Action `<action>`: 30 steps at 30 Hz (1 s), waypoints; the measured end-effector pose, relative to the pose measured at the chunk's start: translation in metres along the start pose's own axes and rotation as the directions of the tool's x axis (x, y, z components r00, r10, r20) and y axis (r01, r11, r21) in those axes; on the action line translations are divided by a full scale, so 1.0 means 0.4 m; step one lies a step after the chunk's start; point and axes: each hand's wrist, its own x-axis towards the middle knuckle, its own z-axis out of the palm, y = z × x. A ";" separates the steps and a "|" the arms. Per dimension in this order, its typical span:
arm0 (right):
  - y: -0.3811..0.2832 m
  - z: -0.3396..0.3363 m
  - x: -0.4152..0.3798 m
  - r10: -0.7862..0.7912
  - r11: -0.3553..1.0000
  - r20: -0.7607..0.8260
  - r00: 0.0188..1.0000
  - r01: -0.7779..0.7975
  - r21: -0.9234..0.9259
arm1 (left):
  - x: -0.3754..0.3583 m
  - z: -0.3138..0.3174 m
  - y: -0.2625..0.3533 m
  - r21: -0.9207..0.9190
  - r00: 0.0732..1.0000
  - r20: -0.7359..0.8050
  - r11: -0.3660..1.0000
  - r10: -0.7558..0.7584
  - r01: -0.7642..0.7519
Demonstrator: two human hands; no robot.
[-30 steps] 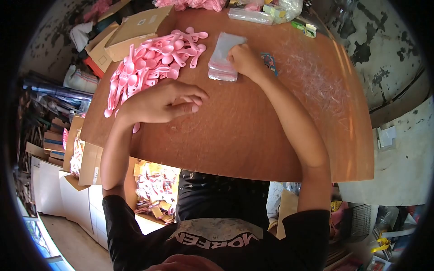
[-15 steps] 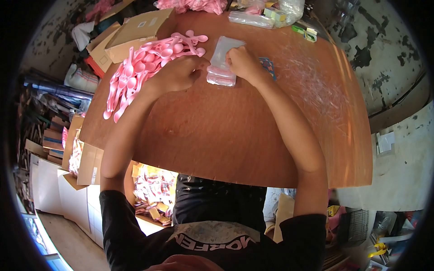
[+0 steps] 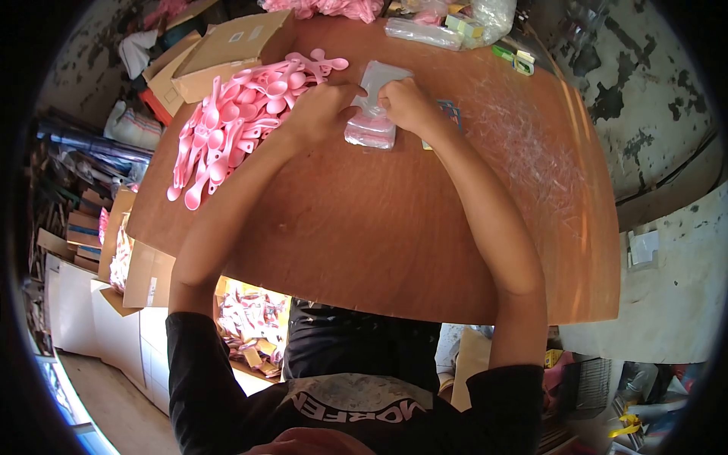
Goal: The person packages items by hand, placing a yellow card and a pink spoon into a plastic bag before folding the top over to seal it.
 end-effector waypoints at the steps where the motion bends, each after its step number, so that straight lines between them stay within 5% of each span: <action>1: -0.001 -0.005 0.002 -0.002 1.000 0.001 1.000 0.002 -0.004 | 0.008 0.005 -0.006 -0.006 1.000 0.015 1.000 0.017 -0.017; 7: -0.064 -0.052 -0.015 0.281 0.960 0.163 0.946 -0.275 -0.054 | 0.041 0.028 -0.017 -0.148 0.997 -0.041 0.988 -0.060 0.053; 9: -0.023 -0.013 -0.028 -0.044 0.998 -0.100 0.994 0.048 0.038 | 0.043 0.030 -0.016 -0.172 0.994 -0.048 0.981 -0.095 0.085; 13: -0.003 -0.008 -0.014 -0.102 0.995 -0.115 0.988 0.103 0.006 | 0.044 0.005 0.008 -0.251 0.992 -0.072 0.964 -0.104 0.083; 15: -0.018 -0.018 -0.021 0.014 0.997 -0.104 0.994 -0.006 0.074 | 0.041 -0.008 0.017 -0.263 0.989 -0.021 0.955 -0.150 0.139; 18: -0.039 -0.038 -0.028 0.005 0.999 -0.090 0.996 -0.001 0.052 | 0.045 0.007 -0.004 -0.276 0.995 -0.088 0.961 -0.054 0.028; 21: -0.057 -0.063 -0.045 -0.020 0.997 -0.084 0.996 0.027 0.079 | 0.052 0.035 -0.040 -0.327 0.999 0.033 0.944 -0.039 0.048; 25: -0.046 -0.062 -0.055 0.003 0.976 -0.162 0.987 0.032 0.217 | 0.039 0.007 -0.001 -0.395 0.996 -0.082 0.919 -0.031 -0.004; 27: -0.059 -0.077 -0.065 0.008 0.999 -0.244 0.970 0.003 0.043 | 0.031 -0.005 0.036 -0.354 0.990 -0.136 0.935 -0.046 -0.005; 29: -0.069 -0.079 -0.067 0.072 0.997 -0.263 0.962 -0.065 0.034 | 0.031 0.007 0.050 -0.241 0.847 -0.532 0.957 0.010 -0.163; 30: -0.070 -0.077 -0.067 0.134 0.991 -0.272 0.953 -0.131 0.030 | 0.023 0.008 0.053 -0.239 0.846 -0.533 0.956 0.016 -0.168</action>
